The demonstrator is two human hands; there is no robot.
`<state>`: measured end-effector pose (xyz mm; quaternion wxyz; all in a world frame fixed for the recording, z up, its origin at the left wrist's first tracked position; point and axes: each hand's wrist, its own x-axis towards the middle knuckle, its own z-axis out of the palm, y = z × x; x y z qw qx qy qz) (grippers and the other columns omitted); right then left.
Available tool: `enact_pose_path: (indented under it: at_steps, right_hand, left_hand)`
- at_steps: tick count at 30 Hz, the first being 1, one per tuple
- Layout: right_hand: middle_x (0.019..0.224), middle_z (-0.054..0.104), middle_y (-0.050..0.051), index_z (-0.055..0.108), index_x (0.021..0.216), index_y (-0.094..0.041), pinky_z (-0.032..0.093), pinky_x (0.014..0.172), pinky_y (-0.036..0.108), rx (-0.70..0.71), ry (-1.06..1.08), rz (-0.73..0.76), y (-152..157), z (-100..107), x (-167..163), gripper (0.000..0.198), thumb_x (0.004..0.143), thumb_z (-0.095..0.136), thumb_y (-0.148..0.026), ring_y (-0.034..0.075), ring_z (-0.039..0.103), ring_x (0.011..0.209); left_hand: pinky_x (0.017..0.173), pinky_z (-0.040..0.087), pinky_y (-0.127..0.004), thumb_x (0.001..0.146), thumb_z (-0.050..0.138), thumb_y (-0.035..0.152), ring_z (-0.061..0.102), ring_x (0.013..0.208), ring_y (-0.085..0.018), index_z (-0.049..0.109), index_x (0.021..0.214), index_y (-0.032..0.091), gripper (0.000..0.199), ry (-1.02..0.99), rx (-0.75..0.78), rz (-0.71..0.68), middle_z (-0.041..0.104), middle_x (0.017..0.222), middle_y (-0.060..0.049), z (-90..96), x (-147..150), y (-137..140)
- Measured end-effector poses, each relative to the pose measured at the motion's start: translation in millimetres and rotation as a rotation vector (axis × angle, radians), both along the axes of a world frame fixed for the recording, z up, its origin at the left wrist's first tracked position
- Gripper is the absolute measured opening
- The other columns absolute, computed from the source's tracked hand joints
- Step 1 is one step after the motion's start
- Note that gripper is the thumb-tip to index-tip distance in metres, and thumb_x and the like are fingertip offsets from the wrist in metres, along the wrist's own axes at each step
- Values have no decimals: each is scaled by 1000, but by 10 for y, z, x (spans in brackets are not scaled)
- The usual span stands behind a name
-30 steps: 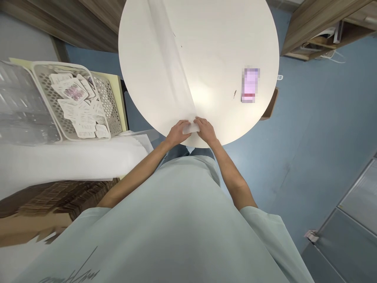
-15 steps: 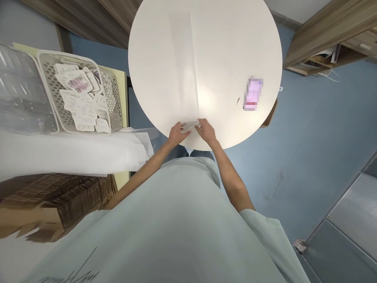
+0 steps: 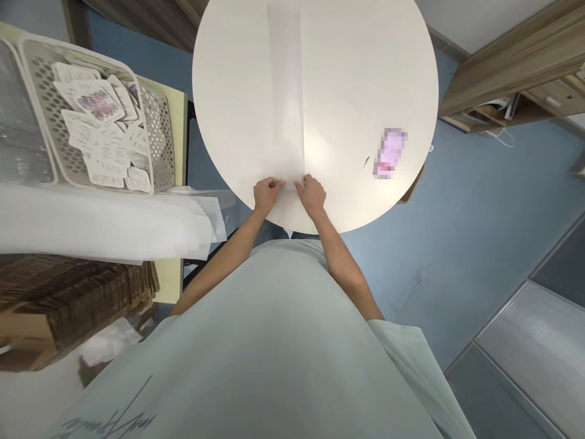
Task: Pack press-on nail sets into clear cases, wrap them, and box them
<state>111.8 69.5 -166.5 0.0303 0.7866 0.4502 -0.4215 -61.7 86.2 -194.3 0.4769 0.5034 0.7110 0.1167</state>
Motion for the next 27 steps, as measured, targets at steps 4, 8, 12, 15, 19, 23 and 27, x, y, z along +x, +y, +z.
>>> enact_pose_path:
  at_steps: [4,8,12,15,19,23,27]
  right_hand:
    - [138,82,15,71,130,-23,64,104,49,-10,1,12,13,6,65,31,117,68,-52,35,79,121]
    - [132,83,15,67,135,-23,65,108,53,-31,-11,41,19,23,59,30,118,66,-47,36,78,124]
    - [165,67,26,64,152,-17,58,127,63,215,-19,264,1,19,-7,37,118,51,-22,41,63,157]
    - [179,58,21,61,162,-20,50,138,67,314,85,431,-28,-28,22,51,116,40,-13,38,50,173]
    - [190,46,20,54,173,-16,45,144,64,279,143,514,-60,-108,140,64,108,57,-13,36,39,181]
    - [191,44,22,52,175,-11,41,147,65,266,164,514,-144,-162,191,73,102,57,-8,37,39,182]
    - [187,50,24,57,171,-7,39,149,64,292,230,518,-375,-143,229,69,104,66,-23,39,46,178]
  left_hand:
    - [73,38,-36,101,80,37,49,73,-19,40,66,25,54,-18,7,10,55,68,1,9,4,-22]
    - [80,46,-36,104,81,38,57,78,-21,45,70,26,51,13,-17,-4,60,74,-1,-4,26,-25]
    - [99,58,-42,100,86,31,71,104,-28,64,105,25,23,118,17,26,76,115,-9,11,100,-17]
    - [121,55,-51,101,77,18,67,136,-36,67,126,22,27,149,190,-164,71,143,-18,27,152,32]
    - [133,49,-57,102,48,3,63,151,-38,70,140,15,46,24,230,-531,70,155,-22,4,154,166]
    - [138,47,-58,102,49,8,62,157,-38,69,153,14,55,-13,194,-610,68,166,-20,-6,49,179]
    - [142,45,-55,107,53,19,62,162,-34,71,155,17,52,-49,154,-545,68,172,-16,79,-97,-63]
